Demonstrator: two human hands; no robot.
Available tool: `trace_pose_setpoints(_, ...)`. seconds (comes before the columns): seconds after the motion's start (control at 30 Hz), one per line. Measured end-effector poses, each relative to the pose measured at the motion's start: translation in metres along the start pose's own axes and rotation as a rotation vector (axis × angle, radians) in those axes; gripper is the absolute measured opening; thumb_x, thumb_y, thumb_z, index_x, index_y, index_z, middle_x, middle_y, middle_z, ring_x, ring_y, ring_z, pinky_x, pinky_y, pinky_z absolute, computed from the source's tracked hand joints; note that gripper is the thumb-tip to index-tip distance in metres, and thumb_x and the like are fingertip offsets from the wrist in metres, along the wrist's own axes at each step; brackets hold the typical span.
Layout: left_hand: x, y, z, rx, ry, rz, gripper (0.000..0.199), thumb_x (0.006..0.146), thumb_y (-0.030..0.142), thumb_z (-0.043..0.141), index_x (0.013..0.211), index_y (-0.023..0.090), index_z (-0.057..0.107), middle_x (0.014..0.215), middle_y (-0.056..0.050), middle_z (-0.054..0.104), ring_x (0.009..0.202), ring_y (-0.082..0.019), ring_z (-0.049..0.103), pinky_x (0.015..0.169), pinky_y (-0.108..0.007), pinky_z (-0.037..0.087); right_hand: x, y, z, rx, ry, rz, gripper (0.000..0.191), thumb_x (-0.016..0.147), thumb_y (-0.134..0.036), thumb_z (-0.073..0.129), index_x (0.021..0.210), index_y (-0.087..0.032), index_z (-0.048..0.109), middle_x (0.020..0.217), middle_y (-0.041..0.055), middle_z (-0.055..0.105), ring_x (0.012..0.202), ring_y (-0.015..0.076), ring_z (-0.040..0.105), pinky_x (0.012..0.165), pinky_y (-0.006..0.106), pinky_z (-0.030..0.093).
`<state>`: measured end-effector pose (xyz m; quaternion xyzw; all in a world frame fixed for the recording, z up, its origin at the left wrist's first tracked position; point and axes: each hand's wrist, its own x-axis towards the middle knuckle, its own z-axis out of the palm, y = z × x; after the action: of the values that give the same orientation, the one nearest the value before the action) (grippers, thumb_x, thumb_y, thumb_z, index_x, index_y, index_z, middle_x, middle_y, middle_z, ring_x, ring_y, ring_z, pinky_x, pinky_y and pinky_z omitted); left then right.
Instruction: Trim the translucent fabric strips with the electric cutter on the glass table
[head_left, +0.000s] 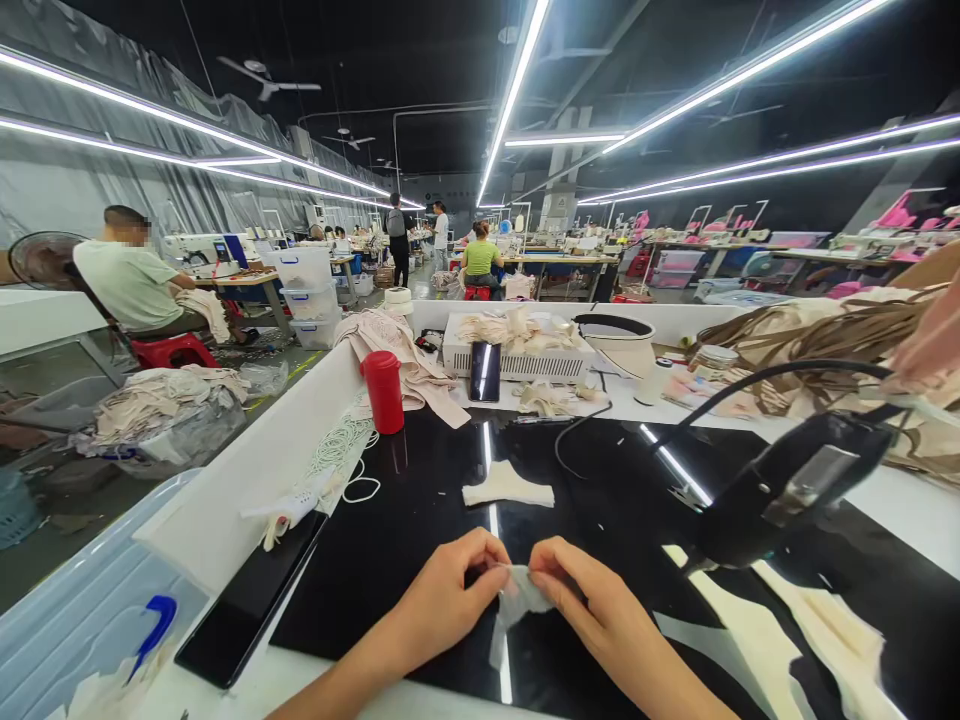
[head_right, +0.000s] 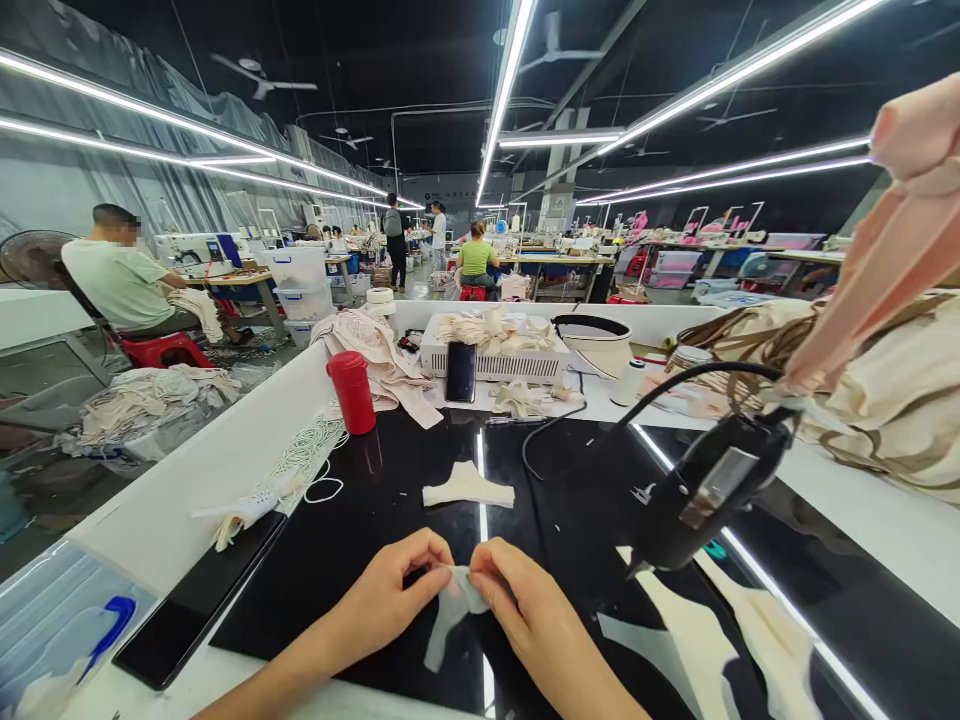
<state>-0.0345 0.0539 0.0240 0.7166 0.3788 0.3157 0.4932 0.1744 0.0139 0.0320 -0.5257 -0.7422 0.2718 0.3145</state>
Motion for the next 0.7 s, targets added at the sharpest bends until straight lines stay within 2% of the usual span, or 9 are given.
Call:
trace_pose_setpoints(0.07,0.003,-0.002,-0.001,-0.107,0.016,-0.03,0.011,0.092,0.025,0.059,0.1,0.019,0.061,0.08,0.003,0.063,0.077,-0.014,0.061,0.075,-0.026,0.046,0.004,-0.001,-0.003,0.022,0.014,-0.002,0.019,0.101,-0.028,0.049,0.085,-0.024,0.058,0.078,-0.0023,0.061,0.07,0.0151,0.058,0.066,0.025,0.048)
trace_pose_setpoints(0.2,0.005,-0.002,-0.003,-0.293,-0.019,-0.11,0.038,0.084,0.025,0.067,0.119,0.02,0.054,0.082,0.004,0.061,0.079,-0.015,0.067,0.076,-0.028,0.049,0.011,-0.002,-0.004,0.049,0.082,-0.019,0.016,0.097,-0.024,0.055,0.086,-0.024,0.066,0.081,-0.0012,0.067,0.074,0.0166,0.062,0.069,0.026,0.049)
trace_pose_setpoints(0.3,0.008,0.0,-0.005,-0.303,-0.03,-0.141,0.043,0.082,0.027,0.067,0.122,0.02,0.051,0.082,0.004,0.061,0.076,-0.015,0.068,0.075,-0.028,0.05,0.016,-0.002,-0.003,0.05,0.141,-0.022,0.015,0.096,-0.025,0.058,0.087,-0.024,0.07,0.081,-0.0001,0.069,0.073,0.0174,0.063,0.067,0.027,0.049)
trace_pose_setpoints(0.43,0.022,-0.003,-0.008,-0.147,0.051,-0.088,0.041,0.086,0.036,0.06,0.122,0.02,0.046,0.082,0.003,0.058,0.064,-0.013,0.064,0.063,-0.027,0.053,0.028,0.004,-0.001,-0.009,0.236,-0.05,0.017,0.095,-0.028,0.059,0.087,-0.024,0.073,0.083,0.0013,0.072,0.074,0.0182,0.067,0.069,0.028,0.052)
trace_pose_setpoints(0.53,0.04,-0.006,-0.014,-0.019,0.114,-0.047,0.034,0.091,0.039,0.055,0.118,0.022,0.044,0.083,0.003,0.057,0.06,-0.012,0.059,0.054,-0.024,0.049,0.043,0.01,0.0,-0.048,0.302,-0.056,0.021,0.097,-0.029,0.056,0.09,-0.022,0.074,0.088,0.0041,0.074,0.081,0.02,0.069,0.074,0.031,0.054)
trace_pose_setpoints(0.7,0.068,-0.004,-0.027,0.342,0.215,0.039,0.01,0.095,0.034,0.055,0.096,0.023,0.055,0.087,0.002,0.062,0.071,-0.015,0.059,0.065,-0.026,0.043,0.072,0.022,0.006,-0.156,0.367,-0.031,0.027,0.101,-0.03,0.049,0.098,-0.022,0.074,0.094,0.0064,0.072,0.087,0.0211,0.069,0.078,0.033,0.053)
